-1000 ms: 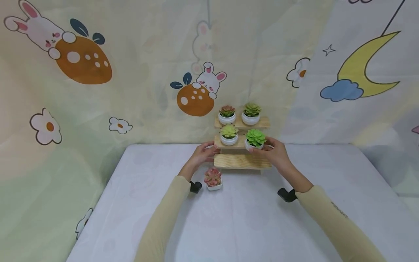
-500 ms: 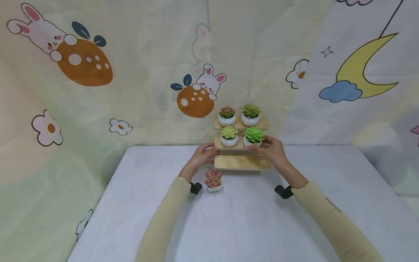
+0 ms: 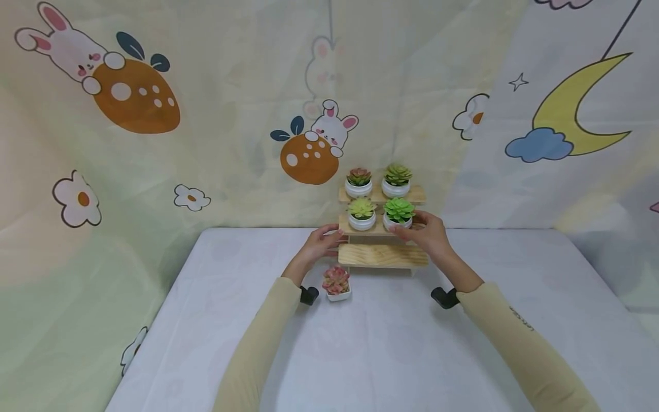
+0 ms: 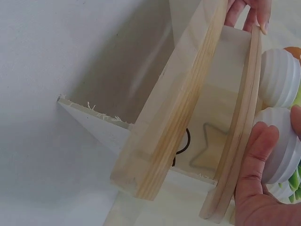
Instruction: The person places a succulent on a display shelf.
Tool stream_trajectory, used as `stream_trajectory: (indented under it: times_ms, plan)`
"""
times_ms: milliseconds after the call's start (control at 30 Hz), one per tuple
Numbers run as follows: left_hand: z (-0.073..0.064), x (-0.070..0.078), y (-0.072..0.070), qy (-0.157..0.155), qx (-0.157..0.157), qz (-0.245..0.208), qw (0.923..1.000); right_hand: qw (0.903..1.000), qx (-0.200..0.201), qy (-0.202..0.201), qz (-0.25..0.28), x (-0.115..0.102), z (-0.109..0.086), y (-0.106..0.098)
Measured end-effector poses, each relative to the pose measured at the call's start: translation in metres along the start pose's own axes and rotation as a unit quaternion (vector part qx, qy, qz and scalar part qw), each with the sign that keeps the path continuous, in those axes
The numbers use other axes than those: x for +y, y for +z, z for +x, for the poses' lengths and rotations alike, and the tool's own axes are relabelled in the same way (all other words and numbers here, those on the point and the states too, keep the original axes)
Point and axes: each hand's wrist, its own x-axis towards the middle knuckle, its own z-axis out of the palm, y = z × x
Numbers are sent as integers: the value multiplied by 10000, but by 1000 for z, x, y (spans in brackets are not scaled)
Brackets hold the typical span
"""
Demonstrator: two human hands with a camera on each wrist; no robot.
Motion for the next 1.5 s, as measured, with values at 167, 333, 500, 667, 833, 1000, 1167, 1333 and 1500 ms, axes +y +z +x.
stream_trajectory:
  times_ms: [167,333,500,667,833,1000,1167,1333,1500]
  plan:
    - [-1,-4,-1,-15,36,-18,10000,9999,-126,1,-26,2,2,2]
    - [-3,-7,-2,-17,59,-40,10000,9998,-216,2,-33,4,3,4]
    - [-5,-11,-2,-81,70,-115,9999,9995,-282,122,24,5,-3,6]
    - [-8,-13,-2,-108,65,-144,9998,9995,-148,274,83,12,-17,9]
    - [-6,-11,-1,-51,15,-75,10000,9991,16,390,177,19,-36,12]
    - [-1,-3,2,-20,-49,-14,10000,9988,-110,318,359,19,-52,15]
    - [2,0,2,-58,-73,-125,9999,9980,-308,173,519,17,-58,18]
    - [2,1,0,9,-81,-115,9999,9978,-414,25,523,18,-59,26]
    - [1,2,-2,8,-57,-147,9999,9958,-676,-65,613,22,-60,37]
